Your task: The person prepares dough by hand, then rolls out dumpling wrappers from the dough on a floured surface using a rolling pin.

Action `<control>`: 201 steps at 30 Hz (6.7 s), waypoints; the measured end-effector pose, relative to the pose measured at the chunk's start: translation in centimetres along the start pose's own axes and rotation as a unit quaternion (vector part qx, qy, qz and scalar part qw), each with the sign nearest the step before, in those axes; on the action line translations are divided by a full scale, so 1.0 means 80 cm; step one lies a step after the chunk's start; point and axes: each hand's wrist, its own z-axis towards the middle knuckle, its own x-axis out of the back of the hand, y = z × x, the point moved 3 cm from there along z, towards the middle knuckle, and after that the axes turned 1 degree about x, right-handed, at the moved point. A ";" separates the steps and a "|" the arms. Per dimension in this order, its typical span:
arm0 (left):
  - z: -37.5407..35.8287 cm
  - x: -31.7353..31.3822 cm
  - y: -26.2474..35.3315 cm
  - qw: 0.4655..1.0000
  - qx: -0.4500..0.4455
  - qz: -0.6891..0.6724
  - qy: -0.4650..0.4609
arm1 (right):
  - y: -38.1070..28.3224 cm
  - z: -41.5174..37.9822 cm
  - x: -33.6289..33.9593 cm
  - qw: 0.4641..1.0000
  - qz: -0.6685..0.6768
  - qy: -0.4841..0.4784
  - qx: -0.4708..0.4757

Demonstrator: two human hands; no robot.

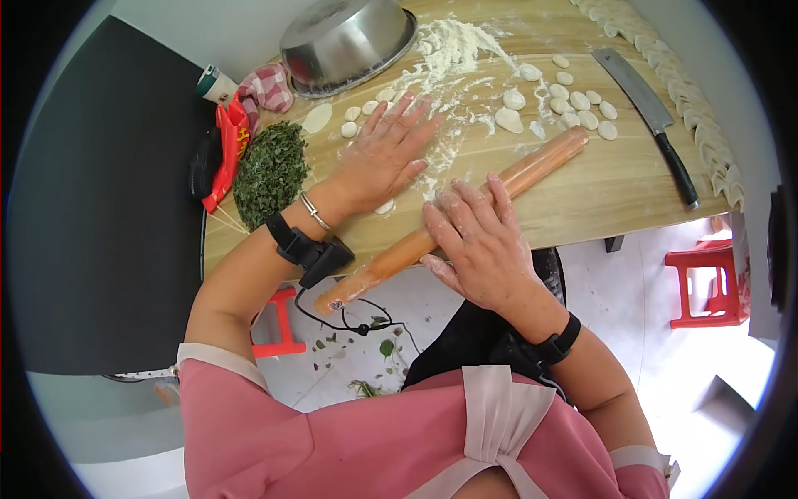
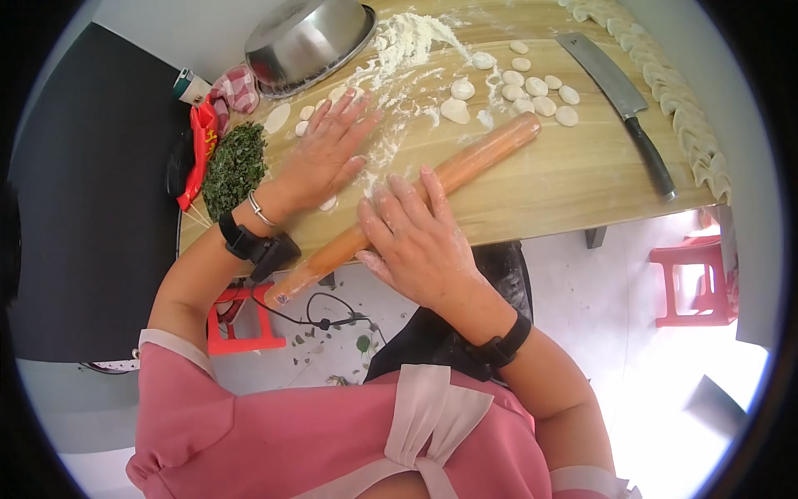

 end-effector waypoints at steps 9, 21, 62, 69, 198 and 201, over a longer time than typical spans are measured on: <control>-0.003 0.003 0.026 1.000 0.014 0.002 0.009 | 0.001 0.000 0.001 1.000 0.004 0.004 -0.002; 0.002 -0.007 0.002 0.999 -0.002 0.029 0.029 | -0.001 0.000 0.002 1.000 0.009 0.008 -0.005; -0.073 0.041 -0.009 0.947 0.102 -0.301 -0.051 | 0.018 0.115 -0.052 0.998 -0.053 -0.030 -0.035; -0.066 0.044 -0.019 0.922 0.152 -0.329 -0.139 | 0.031 0.149 -0.062 0.988 -0.040 -0.101 -0.105; -0.120 0.022 0.006 0.844 0.377 -0.381 -0.015 | -0.030 0.021 -0.004 0.998 -0.052 -0.016 -0.037; -0.118 0.028 0.001 0.854 0.358 -0.378 -0.022 | -0.022 0.050 -0.035 0.997 -0.056 -0.016 -0.046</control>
